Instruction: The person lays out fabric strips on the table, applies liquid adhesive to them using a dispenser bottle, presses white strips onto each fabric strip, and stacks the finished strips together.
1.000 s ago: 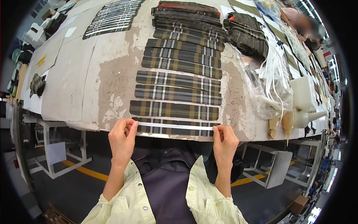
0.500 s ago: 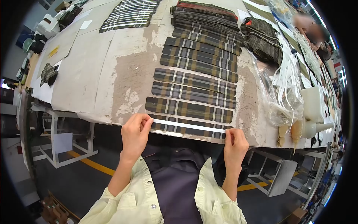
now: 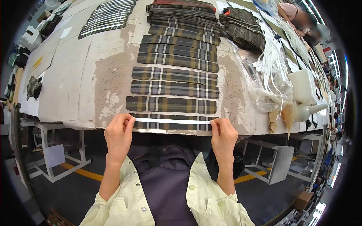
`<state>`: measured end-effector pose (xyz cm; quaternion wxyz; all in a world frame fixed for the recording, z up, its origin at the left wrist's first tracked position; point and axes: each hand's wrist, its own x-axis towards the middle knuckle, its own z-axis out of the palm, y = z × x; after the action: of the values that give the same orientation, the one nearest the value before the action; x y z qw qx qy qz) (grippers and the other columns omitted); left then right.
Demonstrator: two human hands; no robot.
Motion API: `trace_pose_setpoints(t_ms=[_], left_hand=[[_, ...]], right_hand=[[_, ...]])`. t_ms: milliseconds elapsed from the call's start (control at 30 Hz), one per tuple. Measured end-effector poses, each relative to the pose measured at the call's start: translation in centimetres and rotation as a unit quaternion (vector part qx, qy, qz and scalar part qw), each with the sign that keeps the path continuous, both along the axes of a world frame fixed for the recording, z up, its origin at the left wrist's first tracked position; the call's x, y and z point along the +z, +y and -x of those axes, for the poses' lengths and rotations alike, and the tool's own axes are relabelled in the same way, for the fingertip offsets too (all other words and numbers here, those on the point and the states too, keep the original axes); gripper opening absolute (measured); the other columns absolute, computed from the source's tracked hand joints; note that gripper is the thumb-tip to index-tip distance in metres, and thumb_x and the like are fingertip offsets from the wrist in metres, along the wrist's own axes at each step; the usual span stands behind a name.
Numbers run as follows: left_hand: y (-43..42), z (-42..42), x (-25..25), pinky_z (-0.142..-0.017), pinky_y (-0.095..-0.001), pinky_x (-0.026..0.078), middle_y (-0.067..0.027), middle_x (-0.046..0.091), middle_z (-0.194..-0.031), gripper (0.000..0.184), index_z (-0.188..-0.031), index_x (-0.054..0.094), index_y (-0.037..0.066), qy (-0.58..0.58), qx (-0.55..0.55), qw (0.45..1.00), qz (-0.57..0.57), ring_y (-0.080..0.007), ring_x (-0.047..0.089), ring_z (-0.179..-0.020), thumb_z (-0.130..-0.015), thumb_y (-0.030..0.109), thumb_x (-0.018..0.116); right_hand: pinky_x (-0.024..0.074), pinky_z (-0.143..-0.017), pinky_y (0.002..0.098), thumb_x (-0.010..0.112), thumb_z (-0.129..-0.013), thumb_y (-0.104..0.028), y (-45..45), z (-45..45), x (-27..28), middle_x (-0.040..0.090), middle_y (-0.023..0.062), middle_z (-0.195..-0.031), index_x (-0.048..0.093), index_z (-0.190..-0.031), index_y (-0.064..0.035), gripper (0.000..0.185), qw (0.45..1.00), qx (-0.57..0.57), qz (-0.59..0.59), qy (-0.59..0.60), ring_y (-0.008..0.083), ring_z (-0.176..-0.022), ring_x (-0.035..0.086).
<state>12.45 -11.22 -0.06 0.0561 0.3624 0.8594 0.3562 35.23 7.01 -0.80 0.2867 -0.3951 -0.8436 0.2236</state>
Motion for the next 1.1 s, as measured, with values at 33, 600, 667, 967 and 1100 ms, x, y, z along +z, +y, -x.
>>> trace_pose_setpoints(t_ms=[33,600,667,967,1100], left_hand=[[0.0,-0.1,0.0,-0.056,-0.0334,0.045,-0.0086,0.061,-0.076,0.007,-0.088,0.063,0.002,-0.001,-0.002,1.000,0.000,-0.0209,0.058,-0.058,-0.088,0.008,0.068],[-0.1,-0.2,-0.1,-0.055,-0.0333,0.045,-0.0085,0.059,-0.070,0.011,-0.091,0.060,0.004,0.009,-0.008,1.000,-0.021,-0.0217,0.057,-0.055,-0.087,0.008,0.070],[-0.1,-0.2,0.0,-0.054,-0.0324,0.045,-0.0076,0.059,-0.070,0.012,-0.091,0.060,0.003,-0.008,-0.003,1.000,-0.028,-0.0198,0.057,-0.055,-0.087,0.007,0.070],[0.8,-2.8,1.3,-0.080,-0.0413,0.050,-0.0116,0.064,-0.105,0.025,-0.104,0.066,0.004,0.198,-0.194,0.956,-0.098,-0.0300,0.062,-0.095,-0.079,0.003,0.070],[2.0,-3.8,-0.5,-0.091,-0.0422,0.046,-0.0089,0.064,-0.114,0.035,-0.113,0.067,0.003,0.177,-0.265,0.946,-0.054,-0.0276,0.059,-0.110,-0.078,0.005,0.072]], right_hand=[[0.0445,-0.058,0.0346,0.067,-0.086,0.000,0.0,-0.1,-0.1,0.060,0.0133,-0.076,0.061,-0.083,0.0012,0.007,1.000,0.000,-0.007,0.004,0.0274,-0.060,0.058],[0.0428,-0.084,0.0428,0.064,-0.070,0.005,-2.9,3.3,1.1,0.060,0.0124,-0.103,0.065,-0.105,0.0018,0.034,0.970,0.196,-0.139,0.043,0.0309,-0.096,0.057],[0.0428,-0.083,0.0422,0.061,-0.068,0.007,-3.4,4.5,-0.7,0.060,0.0110,-0.104,0.065,-0.106,0.0029,0.039,0.965,0.224,-0.133,0.036,0.0293,-0.096,0.057],[0.0429,-0.082,0.0425,0.062,-0.067,0.004,-3.5,4.6,-1.3,0.059,0.0111,-0.107,0.065,-0.107,0.0031,0.040,0.960,0.220,-0.173,0.012,0.0289,-0.096,0.057],[0.0440,-0.081,0.0425,0.062,-0.067,0.004,-3.1,4.1,-1.2,0.059,0.0118,-0.108,0.064,-0.107,0.0038,0.040,0.961,0.219,-0.166,0.006,0.0295,-0.098,0.057]])
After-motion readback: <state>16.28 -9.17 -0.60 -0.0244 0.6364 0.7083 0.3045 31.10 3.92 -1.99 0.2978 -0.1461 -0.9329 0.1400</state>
